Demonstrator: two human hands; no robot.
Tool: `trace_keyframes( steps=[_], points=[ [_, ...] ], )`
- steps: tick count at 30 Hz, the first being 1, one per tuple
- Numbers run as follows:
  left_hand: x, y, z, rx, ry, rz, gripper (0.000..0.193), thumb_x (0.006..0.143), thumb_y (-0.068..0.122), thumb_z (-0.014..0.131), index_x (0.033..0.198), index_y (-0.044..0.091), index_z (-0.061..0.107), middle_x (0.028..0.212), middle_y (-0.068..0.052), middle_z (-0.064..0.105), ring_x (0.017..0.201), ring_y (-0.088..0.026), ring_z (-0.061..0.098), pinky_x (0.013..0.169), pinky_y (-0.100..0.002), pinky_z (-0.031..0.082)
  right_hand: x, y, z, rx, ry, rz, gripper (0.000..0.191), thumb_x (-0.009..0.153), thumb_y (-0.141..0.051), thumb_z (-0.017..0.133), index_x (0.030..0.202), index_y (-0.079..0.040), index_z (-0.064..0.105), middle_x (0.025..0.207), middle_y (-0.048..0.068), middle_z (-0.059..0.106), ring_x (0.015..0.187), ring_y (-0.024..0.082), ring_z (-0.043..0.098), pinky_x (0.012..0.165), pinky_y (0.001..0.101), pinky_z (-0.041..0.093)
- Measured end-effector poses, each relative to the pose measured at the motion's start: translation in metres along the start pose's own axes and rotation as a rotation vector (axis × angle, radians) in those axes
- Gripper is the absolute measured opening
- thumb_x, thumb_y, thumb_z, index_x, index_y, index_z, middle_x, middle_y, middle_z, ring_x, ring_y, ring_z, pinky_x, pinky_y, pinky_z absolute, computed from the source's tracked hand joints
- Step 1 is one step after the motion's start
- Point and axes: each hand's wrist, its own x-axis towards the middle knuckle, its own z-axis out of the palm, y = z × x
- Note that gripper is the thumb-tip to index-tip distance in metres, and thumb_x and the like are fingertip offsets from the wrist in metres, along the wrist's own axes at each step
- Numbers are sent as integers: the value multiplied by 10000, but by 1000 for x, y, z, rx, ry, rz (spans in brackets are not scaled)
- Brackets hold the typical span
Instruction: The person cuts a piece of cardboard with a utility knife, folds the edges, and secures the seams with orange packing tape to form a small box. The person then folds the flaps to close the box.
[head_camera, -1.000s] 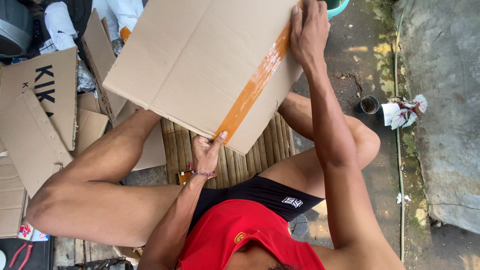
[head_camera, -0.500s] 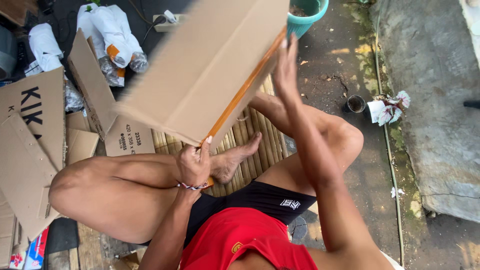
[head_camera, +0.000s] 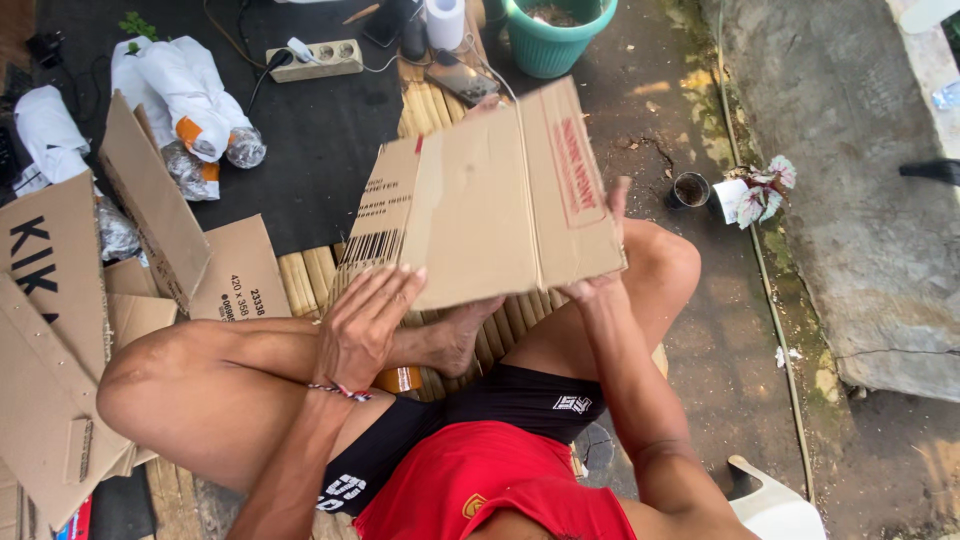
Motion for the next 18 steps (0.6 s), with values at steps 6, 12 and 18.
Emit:
trace_keyframes(
  steps=[6, 12, 18],
  points=[
    [1, -1, -40, 159, -113, 113, 605, 864, 220, 607, 1458, 156, 512, 1357, -62, 625, 1309, -247, 542, 1131, -425, 427, -25, -35, -53, -137, 350, 216, 408, 893, -8, 548, 1282, 114, 569, 1199, 253, 699, 1035, 325, 730, 959, 437, 608],
    [39, 36, 39, -1244, -547, -693, 851, 836, 371, 531, 1568, 188, 139, 1583, -32, 178, 1467, -230, 139, 1193, -474, 143, -40, -40, -40, -344, 248, 37, 429, 908, 36, 553, 1335, 71, 553, 1264, 215, 673, 1138, 313, 688, 1065, 454, 555],
    [15, 38, 163, -1246, -893, -903, 1093, 786, 396, 524, 1627, 150, -129, 1721, -95, -118, 1572, -295, -101, 1232, -529, -41, -13, -57, 1, -349, 197, -160, 500, 897, -27, 529, 1382, 96, 538, 1326, 227, 668, 1211, 330, 679, 1160, 470, 514]
  ],
)
